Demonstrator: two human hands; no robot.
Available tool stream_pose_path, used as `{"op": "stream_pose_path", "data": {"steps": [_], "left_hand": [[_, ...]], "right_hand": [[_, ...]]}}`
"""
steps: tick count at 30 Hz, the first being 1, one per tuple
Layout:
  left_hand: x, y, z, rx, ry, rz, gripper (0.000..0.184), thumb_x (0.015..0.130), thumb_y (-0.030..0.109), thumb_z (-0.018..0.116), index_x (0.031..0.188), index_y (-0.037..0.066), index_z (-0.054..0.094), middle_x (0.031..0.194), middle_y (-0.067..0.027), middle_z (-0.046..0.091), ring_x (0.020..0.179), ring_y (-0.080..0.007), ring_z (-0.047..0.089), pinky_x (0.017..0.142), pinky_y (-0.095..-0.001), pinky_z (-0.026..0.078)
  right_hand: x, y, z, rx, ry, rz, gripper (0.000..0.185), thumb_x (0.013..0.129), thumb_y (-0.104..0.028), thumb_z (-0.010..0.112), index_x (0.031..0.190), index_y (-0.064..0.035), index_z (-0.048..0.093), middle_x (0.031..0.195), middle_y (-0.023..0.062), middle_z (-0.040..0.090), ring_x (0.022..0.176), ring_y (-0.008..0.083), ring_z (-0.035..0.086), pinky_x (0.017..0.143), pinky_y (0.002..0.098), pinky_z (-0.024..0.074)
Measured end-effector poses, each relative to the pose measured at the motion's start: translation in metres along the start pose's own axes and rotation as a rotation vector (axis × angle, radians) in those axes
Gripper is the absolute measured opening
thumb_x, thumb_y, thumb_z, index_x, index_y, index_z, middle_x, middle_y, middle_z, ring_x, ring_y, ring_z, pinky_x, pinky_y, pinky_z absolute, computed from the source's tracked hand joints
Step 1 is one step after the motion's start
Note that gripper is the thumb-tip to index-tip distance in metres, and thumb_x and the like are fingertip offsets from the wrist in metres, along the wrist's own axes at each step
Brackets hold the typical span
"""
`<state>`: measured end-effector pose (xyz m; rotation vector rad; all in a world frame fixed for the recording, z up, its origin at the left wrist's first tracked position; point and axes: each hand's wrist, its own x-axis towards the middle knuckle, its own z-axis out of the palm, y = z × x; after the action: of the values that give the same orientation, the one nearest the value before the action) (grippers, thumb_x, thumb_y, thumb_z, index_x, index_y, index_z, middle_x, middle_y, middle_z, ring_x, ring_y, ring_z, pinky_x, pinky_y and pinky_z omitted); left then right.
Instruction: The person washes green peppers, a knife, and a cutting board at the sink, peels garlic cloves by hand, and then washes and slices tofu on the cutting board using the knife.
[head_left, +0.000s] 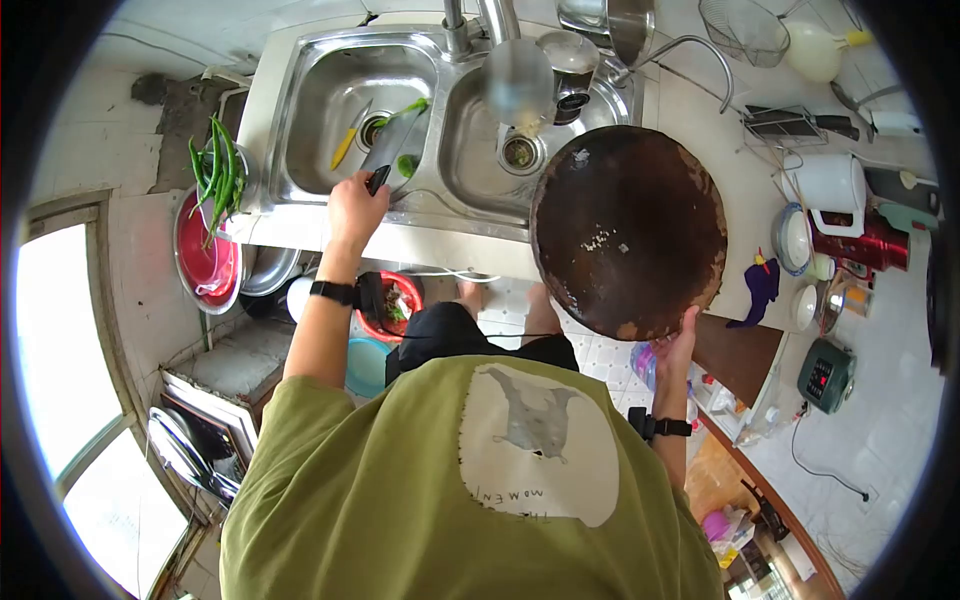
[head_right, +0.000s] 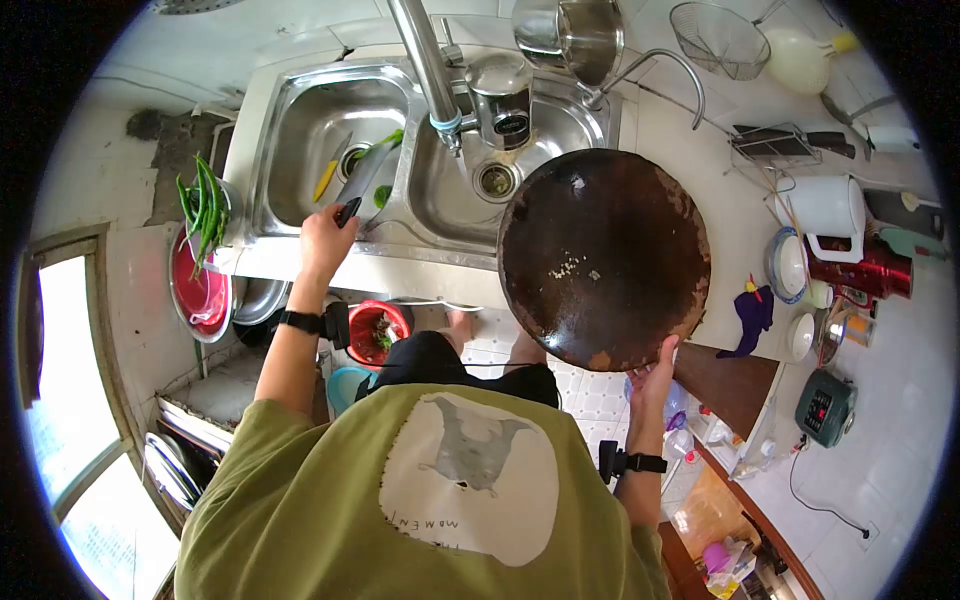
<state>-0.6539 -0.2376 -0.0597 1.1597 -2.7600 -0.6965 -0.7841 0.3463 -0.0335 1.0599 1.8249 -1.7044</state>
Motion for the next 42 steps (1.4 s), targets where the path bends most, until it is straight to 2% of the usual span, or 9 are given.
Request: {"op": "stream_pose_path", "data": {"steps": [5,9,13,20,22,27,30,36,42], "left_hand": [[0.022,0.002,0.021,0.157,-0.204,-0.036,0.035,0.081,0.028,0.076,0.108,0.006,0.075,0.098,-0.0189,0.075,0.097,-0.0380,0.071,0.088,-0.0482,0.056],[0.025,0.053,0.022,0.177,0.102,0.367,0.036,0.083,0.023,0.075,0.114,0.004,0.072,0.111,-0.0166,0.069,0.111,-0.0382,0.064,0.095,-0.0476,0.053],[0.058,0.134,0.057,0.006,-0.425,0.394,0.041,0.092,0.032,0.070,0.127,0.011,0.070,0.124,-0.0204,0.067,0.116,-0.0410,0.062,0.100,-0.0484,0.052],[0.160,0.109,0.278,-0.061,-0.221,0.863,0.040,0.092,0.040,0.066,0.122,0.014,0.072,0.111,-0.0196,0.075,0.107,-0.0406,0.070,0.093,-0.0474,0.056],[0.164,0.111,0.278,-0.071,-0.372,0.770,0.038,0.096,0.030,0.061,0.127,0.009,0.068,0.119,-0.0180,0.072,0.111,-0.0362,0.067,0.097,-0.0456,0.053],[0.103,0.121,0.141,-0.640,-0.605,0.278,0.031,0.104,0.023,0.059,0.125,0.002,0.068,0.126,-0.0104,0.070,0.117,-0.0224,0.063,0.102,-0.0380,0.048],[0.079,0.114,0.075,-0.735,-0.596,0.112,0.031,0.105,0.021,0.059,0.127,0.000,0.068,0.128,-0.0070,0.069,0.121,-0.0196,0.060,0.107,-0.0342,0.044],[0.043,0.148,-0.041,-0.680,-0.272,0.431,0.035,0.108,0.023,0.057,0.131,-0.002,0.067,0.134,-0.0111,0.065,0.133,-0.0222,0.053,0.115,-0.0335,0.036],[0.027,0.155,-0.063,-0.628,-0.217,0.545,0.031,0.108,0.024,0.056,0.122,0.002,0.074,0.129,-0.0123,0.070,0.130,-0.0233,0.055,0.113,-0.0361,0.039]], "right_hand": [[-0.004,-0.002,-0.003,0.019,0.002,-0.041,0.088,0.087,-0.080,0.063,0.146,-0.0169,0.054,0.140,0.0057,0.060,0.116,0.0237,0.060,0.094,0.0405,0.0471],[0.006,-0.006,-0.012,0.039,-0.023,-0.052,0.085,0.089,-0.078,0.063,0.146,-0.0153,0.054,0.139,0.0058,0.061,0.116,0.0229,0.060,0.092,0.0393,0.0485],[0.003,-0.018,-0.010,0.036,-0.024,-0.047,0.082,0.093,-0.073,0.062,0.146,-0.0119,0.054,0.137,0.0057,0.062,0.117,0.0223,0.060,0.092,0.0379,0.0495],[0.004,-0.036,-0.008,0.040,-0.026,-0.060,0.073,0.099,-0.063,0.062,0.147,-0.0098,0.054,0.143,0.0070,0.060,0.124,0.0220,0.059,0.098,0.0381,0.0497],[0.005,-0.046,-0.003,0.008,-0.084,-0.095,0.072,0.099,-0.062,0.062,0.148,-0.0096,0.053,0.143,0.0070,0.060,0.127,0.0221,0.059,0.100,0.0392,0.0496],[-0.021,-0.066,0.013,-0.083,-0.101,-0.116,0.072,0.099,-0.060,0.063,0.147,-0.0064,0.054,0.139,0.0073,0.063,0.127,0.0224,0.060,0.105,0.0414,0.0496],[-0.034,-0.062,0.027,-0.038,-0.181,-0.172,0.070,0.098,-0.056,0.067,0.142,-0.0021,0.056,0.132,0.0106,0.065,0.112,0.0201,0.066,0.085,0.0339,0.0552],[-0.079,-0.057,0.100,-0.273,-0.248,-0.201,0.073,0.091,-0.058,0.074,0.136,-0.0013,0.058,0.125,0.0072,0.063,0.090,0.0162,0.067,0.074,0.0294,0.0550],[-0.109,-0.040,0.187,-0.233,-0.338,-0.300,0.059,0.090,-0.055,0.079,0.091,-0.0007,0.057,0.103,0.0143,0.070,0.079,0.0217,0.073,0.067,0.0320,0.0574]]}}
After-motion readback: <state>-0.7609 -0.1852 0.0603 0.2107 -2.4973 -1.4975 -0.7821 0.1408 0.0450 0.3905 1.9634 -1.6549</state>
